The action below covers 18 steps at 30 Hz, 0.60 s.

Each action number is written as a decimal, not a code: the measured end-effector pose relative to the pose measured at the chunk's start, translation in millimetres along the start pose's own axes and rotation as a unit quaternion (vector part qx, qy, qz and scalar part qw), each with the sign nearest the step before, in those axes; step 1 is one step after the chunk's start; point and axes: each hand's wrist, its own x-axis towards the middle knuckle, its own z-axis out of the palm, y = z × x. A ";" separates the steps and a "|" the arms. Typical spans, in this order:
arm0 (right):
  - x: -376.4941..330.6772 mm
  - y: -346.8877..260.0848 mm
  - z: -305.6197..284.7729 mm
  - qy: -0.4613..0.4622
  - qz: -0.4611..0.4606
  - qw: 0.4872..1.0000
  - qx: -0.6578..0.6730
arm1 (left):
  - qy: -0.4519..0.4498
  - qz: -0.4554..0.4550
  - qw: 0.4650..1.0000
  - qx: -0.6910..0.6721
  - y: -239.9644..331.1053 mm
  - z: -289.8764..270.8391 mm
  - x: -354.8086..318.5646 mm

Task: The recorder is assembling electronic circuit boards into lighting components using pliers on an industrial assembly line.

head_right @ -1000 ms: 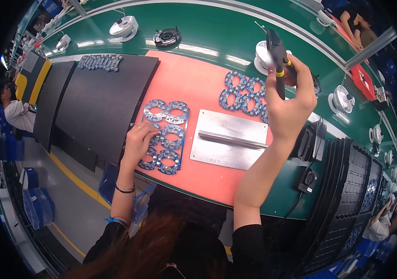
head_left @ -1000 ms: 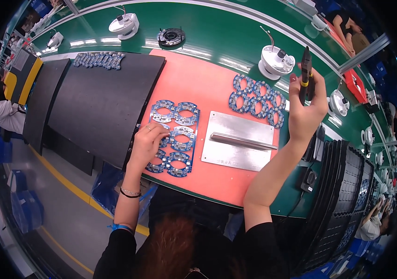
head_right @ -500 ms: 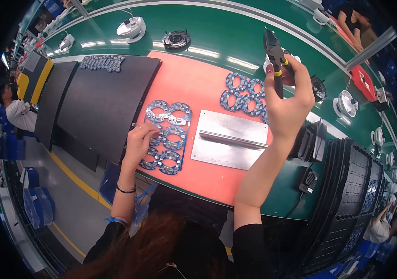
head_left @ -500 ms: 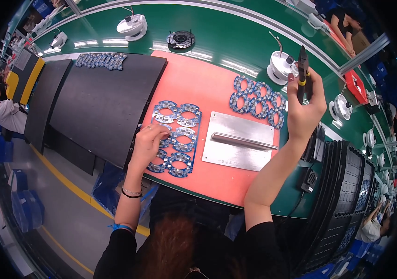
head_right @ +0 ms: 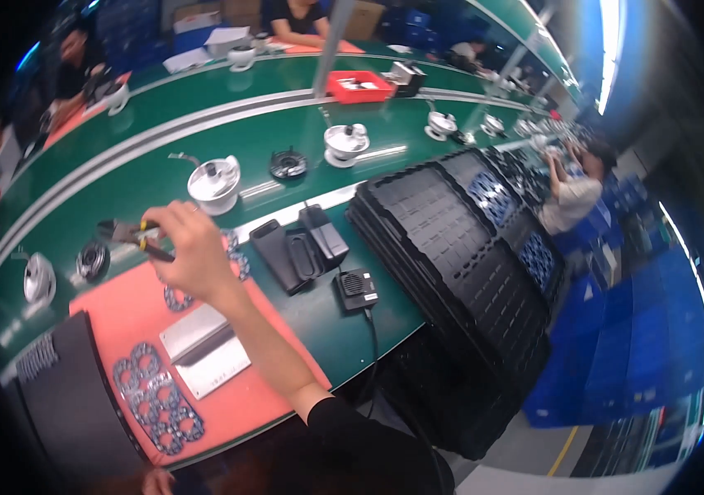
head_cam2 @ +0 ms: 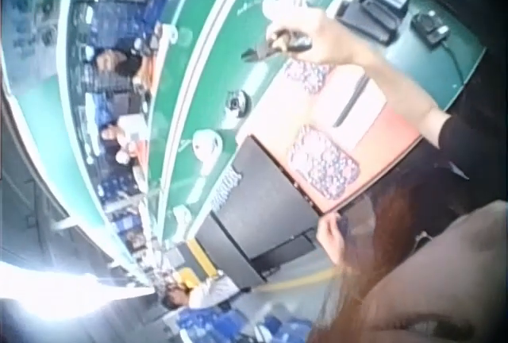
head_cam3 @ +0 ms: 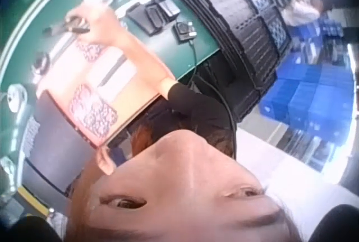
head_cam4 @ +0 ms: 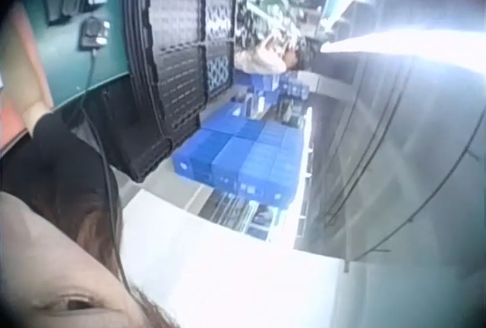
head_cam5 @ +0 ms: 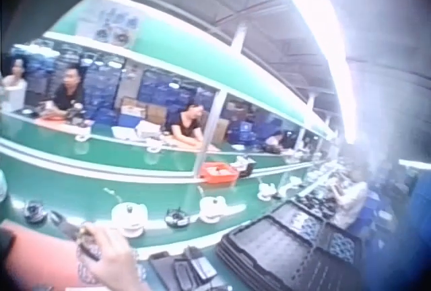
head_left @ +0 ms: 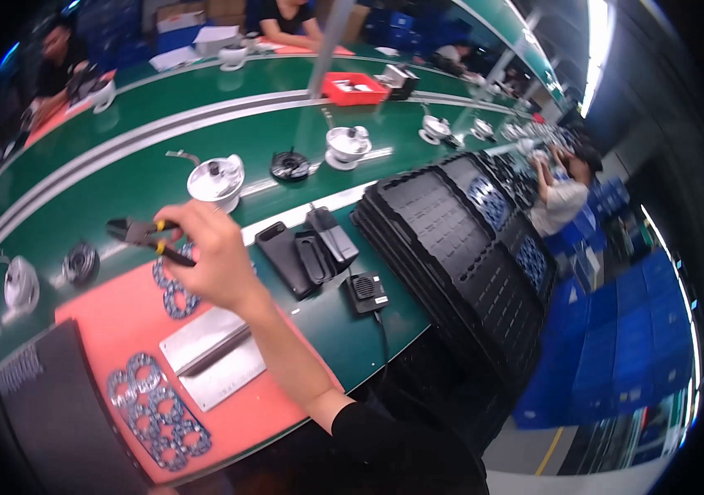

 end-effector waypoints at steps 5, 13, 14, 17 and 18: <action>3.7 6.2 -19.1 0.021 0.017 0.999 -0.030 | -0.095 -0.266 0.958 0.050 -116.3 18.7 -52.6; 4.9 -4.5 -28.9 0.027 0.018 0.999 -0.022 | -0.048 -0.165 0.960 0.223 -71.3 19.3 -51.8; 6.7 -7.1 -32.1 0.038 0.021 0.999 -0.011 | -0.057 -0.145 0.975 0.157 -24.0 7.1 -38.0; 8.3 -14.2 -48.1 0.071 0.037 0.996 0.026 | -0.074 -0.096 0.993 0.015 121.5 -32.1 28.7; 7.9 -9.6 -53.9 0.093 0.048 0.993 0.050 | -0.090 0.014 0.996 0.001 145.6 -33.7 57.5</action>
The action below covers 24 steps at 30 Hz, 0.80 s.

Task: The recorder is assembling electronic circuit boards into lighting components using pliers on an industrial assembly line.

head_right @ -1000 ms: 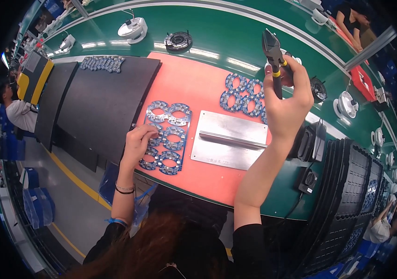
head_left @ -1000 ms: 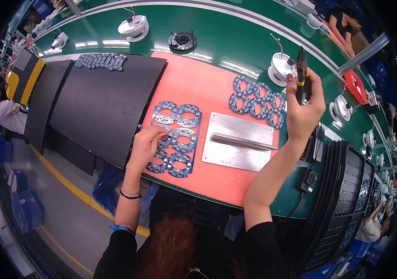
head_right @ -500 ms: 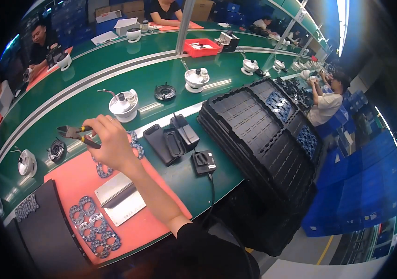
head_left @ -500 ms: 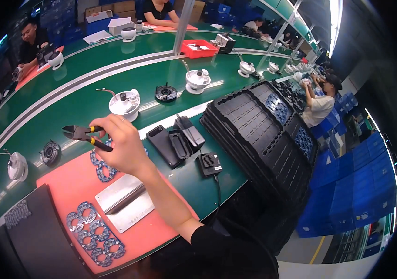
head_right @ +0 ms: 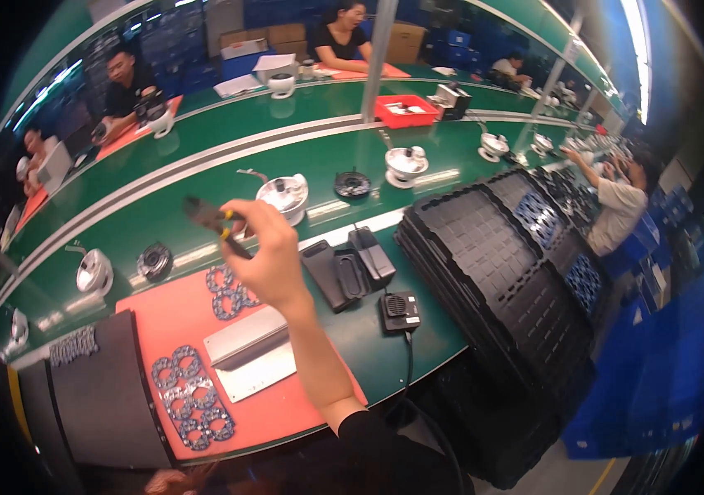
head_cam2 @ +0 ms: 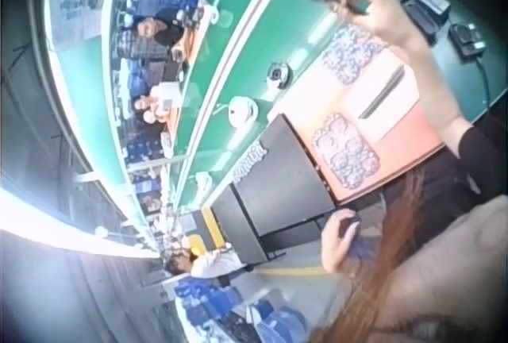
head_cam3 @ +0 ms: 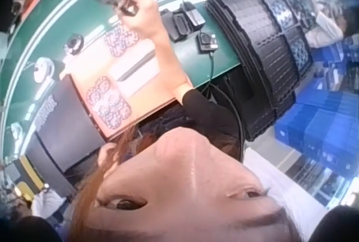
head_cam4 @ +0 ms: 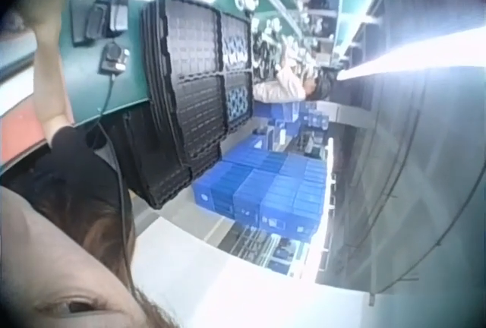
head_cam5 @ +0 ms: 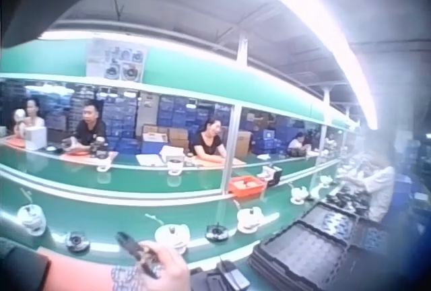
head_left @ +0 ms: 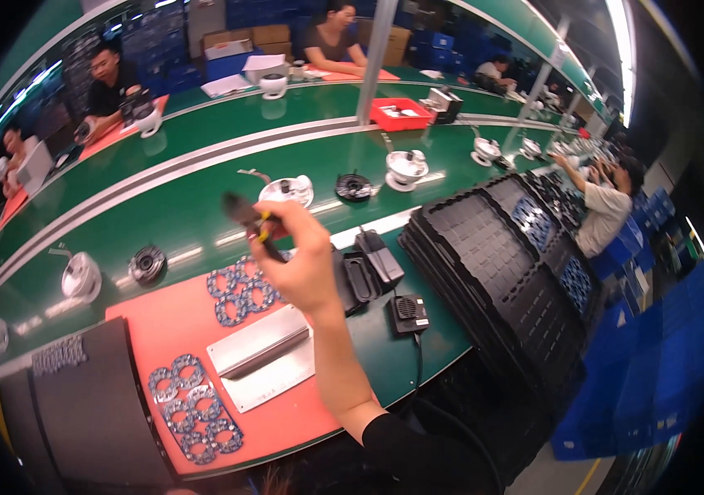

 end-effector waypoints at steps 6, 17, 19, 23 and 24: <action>54.1 -48.3 4.6 -0.058 -0.075 0.995 0.042 | 0.027 0.362 0.932 -0.010 139.0 -28.1 65.5; 132.4 124.4 -47.6 -0.185 -0.155 0.859 -0.451 | 0.133 0.179 0.923 0.312 154.8 32.4 339.6; 135.6 162.2 -58.4 -0.228 -0.173 0.795 -0.534 | 0.055 0.160 0.930 0.326 156.4 49.3 381.1; 143.9 221.7 -74.3 -0.248 -0.207 0.729 -0.603 | 0.045 0.188 0.945 0.264 154.6 106.2 462.4; 147.9 230.7 -75.6 -0.263 -0.194 0.714 -0.619 | 0.045 0.185 0.946 0.264 159.2 116.9 476.5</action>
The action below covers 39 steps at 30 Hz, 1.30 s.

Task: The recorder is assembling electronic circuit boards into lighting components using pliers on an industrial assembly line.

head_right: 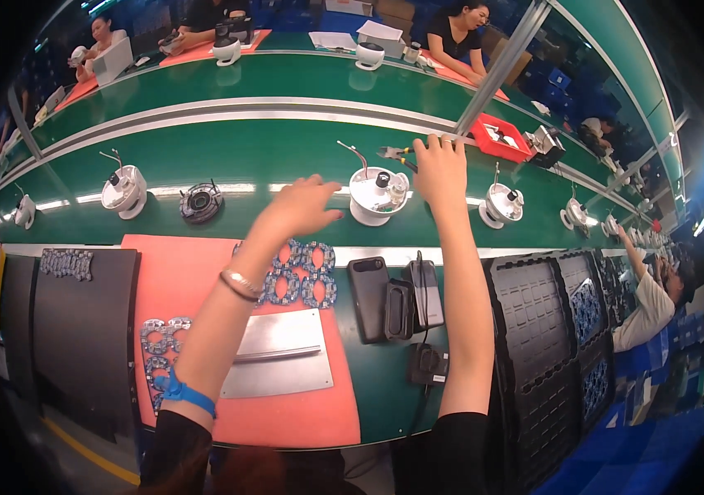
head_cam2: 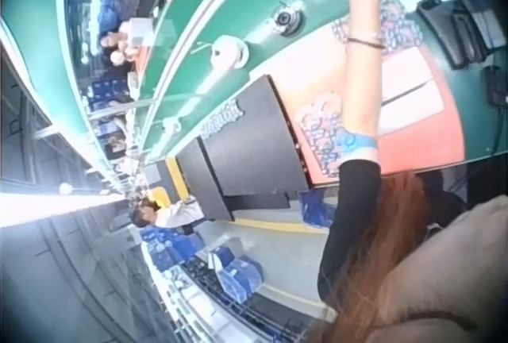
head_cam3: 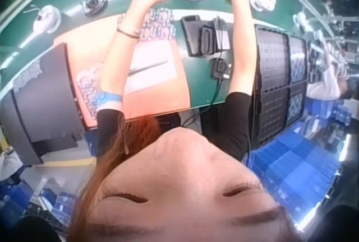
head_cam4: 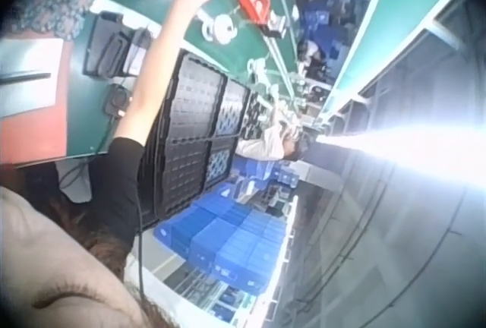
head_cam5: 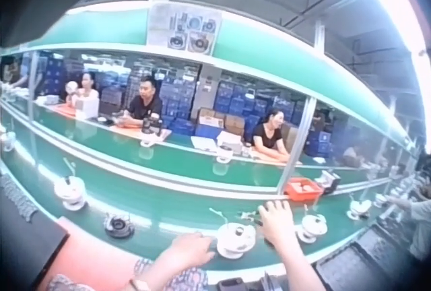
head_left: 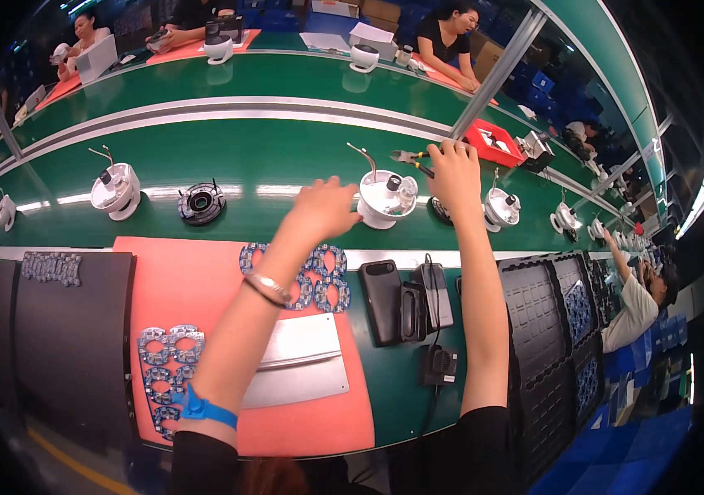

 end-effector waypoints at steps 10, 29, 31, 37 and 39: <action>15.4 36.7 57.4 0.007 -0.142 0.989 -0.033 | 0.155 0.042 0.986 -0.047 2.8 93.0 104.8; 12.7 52.3 88.5 -0.036 -0.215 0.976 -0.030 | 0.235 0.096 0.967 0.010 23.2 112.2 147.3; 14.8 53.7 88.5 -0.036 -0.217 0.975 -0.032 | 0.244 0.098 0.965 0.021 25.6 114.3 151.6; 3.0 61.0 93.3 -0.050 -0.214 0.973 -0.072 | 0.241 0.122 0.961 0.053 38.5 124.1 160.5; 9.1 51.9 93.6 -0.128 -0.204 0.964 -0.117 | 0.210 0.112 0.969 0.069 33.3 119.6 157.5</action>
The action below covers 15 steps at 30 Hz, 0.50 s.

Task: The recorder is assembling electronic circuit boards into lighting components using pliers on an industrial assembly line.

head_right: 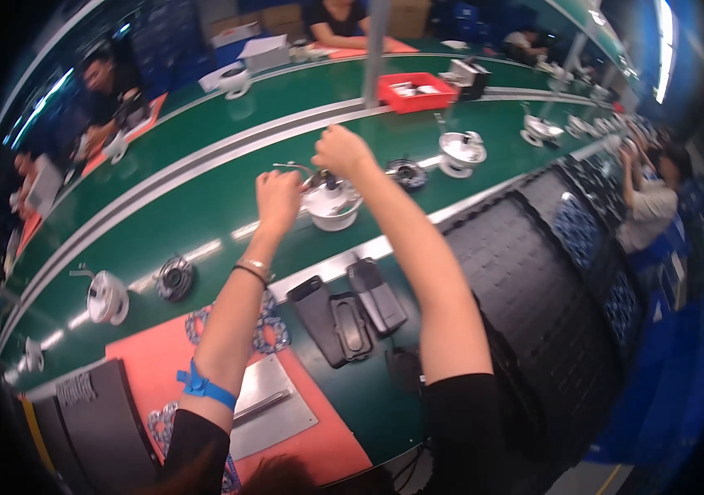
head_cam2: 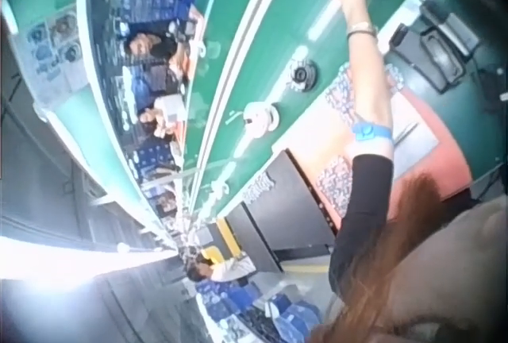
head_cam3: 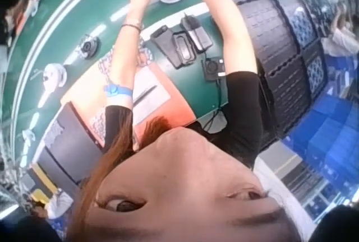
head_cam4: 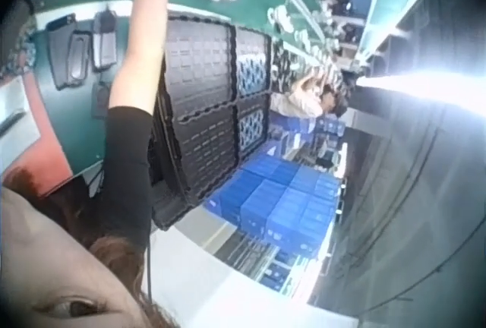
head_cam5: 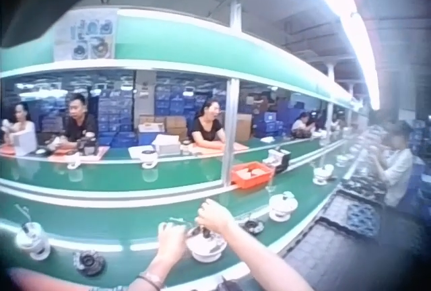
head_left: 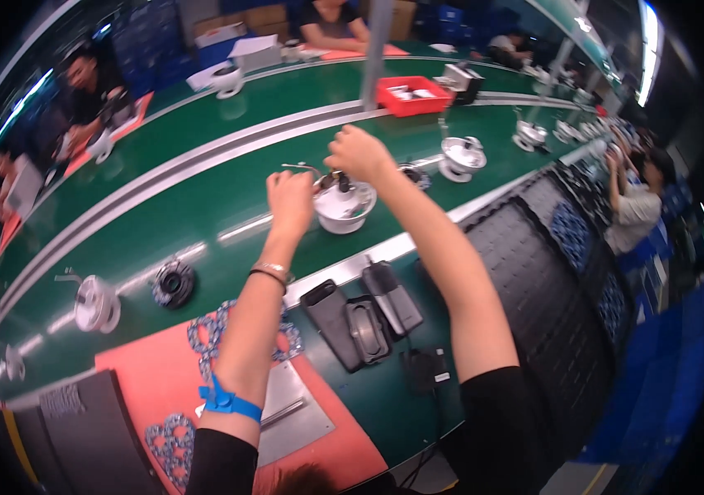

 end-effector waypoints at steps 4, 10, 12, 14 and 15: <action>-18.9 4.4 -4.5 -0.021 0.076 0.997 -0.013 | 0.034 0.000 0.998 -0.061 19.5 -4.3 -5.2; -33.5 3.1 -68.8 0.126 0.296 0.941 0.109 | 0.044 -0.006 0.941 -0.336 30.8 -83.5 -18.0; -37.0 -8.4 -108.9 0.166 0.315 0.924 0.144 | -0.045 0.024 0.925 -0.377 46.3 -154.5 -31.5; -44.4 -21.2 -141.5 0.251 0.392 0.831 0.304 | -0.091 0.052 0.942 -0.320 64.9 -215.5 -52.2; -48.4 -28.2 -154.8 0.288 0.404 0.790 0.361 | -0.068 0.078 0.953 -0.285 76.7 -244.7 -66.9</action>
